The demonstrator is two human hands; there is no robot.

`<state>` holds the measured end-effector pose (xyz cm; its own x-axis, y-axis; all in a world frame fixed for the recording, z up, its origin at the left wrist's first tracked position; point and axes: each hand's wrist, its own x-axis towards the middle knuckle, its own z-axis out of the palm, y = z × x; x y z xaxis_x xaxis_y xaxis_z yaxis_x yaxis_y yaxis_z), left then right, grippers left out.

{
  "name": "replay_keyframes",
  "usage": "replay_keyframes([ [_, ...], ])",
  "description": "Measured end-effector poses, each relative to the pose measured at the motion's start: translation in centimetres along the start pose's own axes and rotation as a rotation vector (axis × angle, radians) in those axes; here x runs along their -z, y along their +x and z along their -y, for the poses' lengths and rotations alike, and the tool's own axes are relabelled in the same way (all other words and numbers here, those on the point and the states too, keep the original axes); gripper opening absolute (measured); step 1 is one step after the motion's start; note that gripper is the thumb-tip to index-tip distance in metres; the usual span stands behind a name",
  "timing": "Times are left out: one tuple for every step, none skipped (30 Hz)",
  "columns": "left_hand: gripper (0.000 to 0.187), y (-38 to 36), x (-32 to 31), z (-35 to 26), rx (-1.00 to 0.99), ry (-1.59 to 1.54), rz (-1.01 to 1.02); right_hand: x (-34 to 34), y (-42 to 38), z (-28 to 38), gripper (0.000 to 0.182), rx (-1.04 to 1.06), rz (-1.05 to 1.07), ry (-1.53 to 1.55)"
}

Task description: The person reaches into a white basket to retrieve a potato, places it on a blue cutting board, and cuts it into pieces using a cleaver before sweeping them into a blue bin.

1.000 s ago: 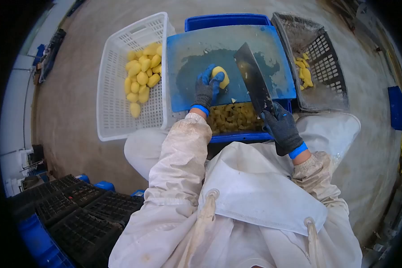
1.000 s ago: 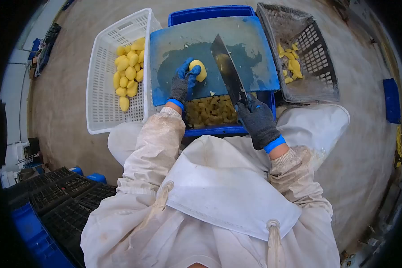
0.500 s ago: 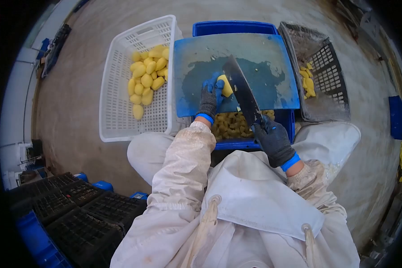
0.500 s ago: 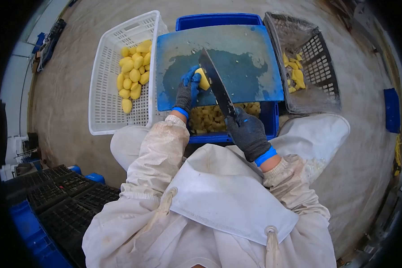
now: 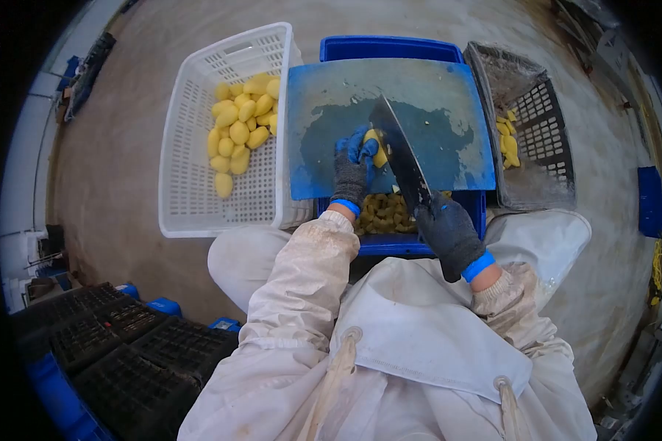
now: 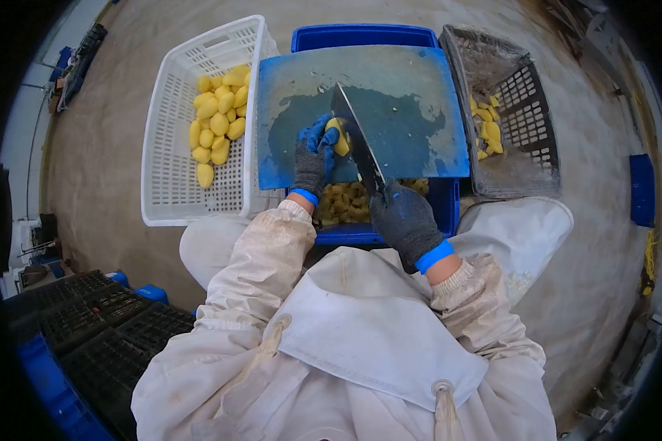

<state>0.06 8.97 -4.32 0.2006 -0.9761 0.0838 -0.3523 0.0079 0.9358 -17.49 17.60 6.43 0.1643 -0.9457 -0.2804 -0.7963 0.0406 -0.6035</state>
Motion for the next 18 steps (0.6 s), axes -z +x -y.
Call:
replay_keyframes([
  [0.04,0.0,0.1,-0.4,-0.012,0.059,-0.006,0.2,0.3,0.1,0.027,-0.001,0.001,-0.001],
  [0.04,0.1,0.1,-0.3,-0.009,0.057,-0.006,0.6,0.7,0.4,0.027,-0.025,0.026,-0.006],
  [0.039,0.1,0.1,-0.1,-0.046,0.054,-0.01,0.8,0.9,0.5,0.028,-0.051,0.053,-0.011],
  [0.039,0.2,0.1,0.0,-0.085,0.05,-0.015,0.8,1.1,0.5,0.028,-0.054,0.055,-0.014],
  [0.039,0.3,0.1,0.0,-0.085,0.046,-0.014,0.8,1.3,0.4,0.027,-0.034,0.053,0.012],
  [0.039,0.2,0.2,0.0,-0.051,0.035,0.006,0.8,1.5,0.4,0.027,-0.013,0.055,0.038],
  [0.038,0.1,0.3,0.0,-0.016,0.026,0.025,0.8,1.7,0.6,0.027,-0.015,0.057,0.036],
  [0.038,-0.2,0.5,-0.2,-0.013,0.027,0.025,0.6,2.1,1.0,0.027,0.019,0.074,-0.04],
  [0.038,-0.2,0.6,-0.4,-0.007,0.047,0.015,0.5,2.6,1.6,0.027,0.053,0.089,-0.114],
  [0.038,-0.1,0.6,-0.6,-0.001,0.065,0.005,0.7,2.8,2.2,0.027,0.053,0.09,-0.114],
  [0.038,-0.2,0.6,-0.2,0.006,0.066,0.009,0.9,2.6,2.9,0.027,0.076,0.08,-0.177],
  [0.04,-0.1,0.5,0.1,0.004,0.045,0.014,1.1,2.5,3.3,0.027,0.1,0.07,-0.242],
  [0.041,0.4,0.4,0.3,-0.009,0.023,0.016,0.7,3.4,2.8,0.027,0.1,0.065,-0.244],
  [0.041,0.4,0.4,0.2,-0.01,0.022,0.021,-0.2,4.5,1.7,0.027,0.177,0.071,-0.304],
  [0.042,0.1,0.5,0.0,-0.016,0.051,0.037,-1.2,5.3,0.7,0.026,0.254,0.082,-0.361],
  [0.043,0.3,0.7,-0.3,-0.033,0.082,0.045,-2.3,6.4,0.5,0.026,0.259,0.074,-0.359],
  [0.043,0.2,0.6,-0.2,-0.042,0.086,0.049,-3.2,7.2,1.0,0.028,0.106,0.054,-0.292],
  [0.043,0.3,0.5,-0.3,-0.017,0.062,0.051,-3.6,7.7,1.5,0.03,-0.037,0.032,-0.226],
])
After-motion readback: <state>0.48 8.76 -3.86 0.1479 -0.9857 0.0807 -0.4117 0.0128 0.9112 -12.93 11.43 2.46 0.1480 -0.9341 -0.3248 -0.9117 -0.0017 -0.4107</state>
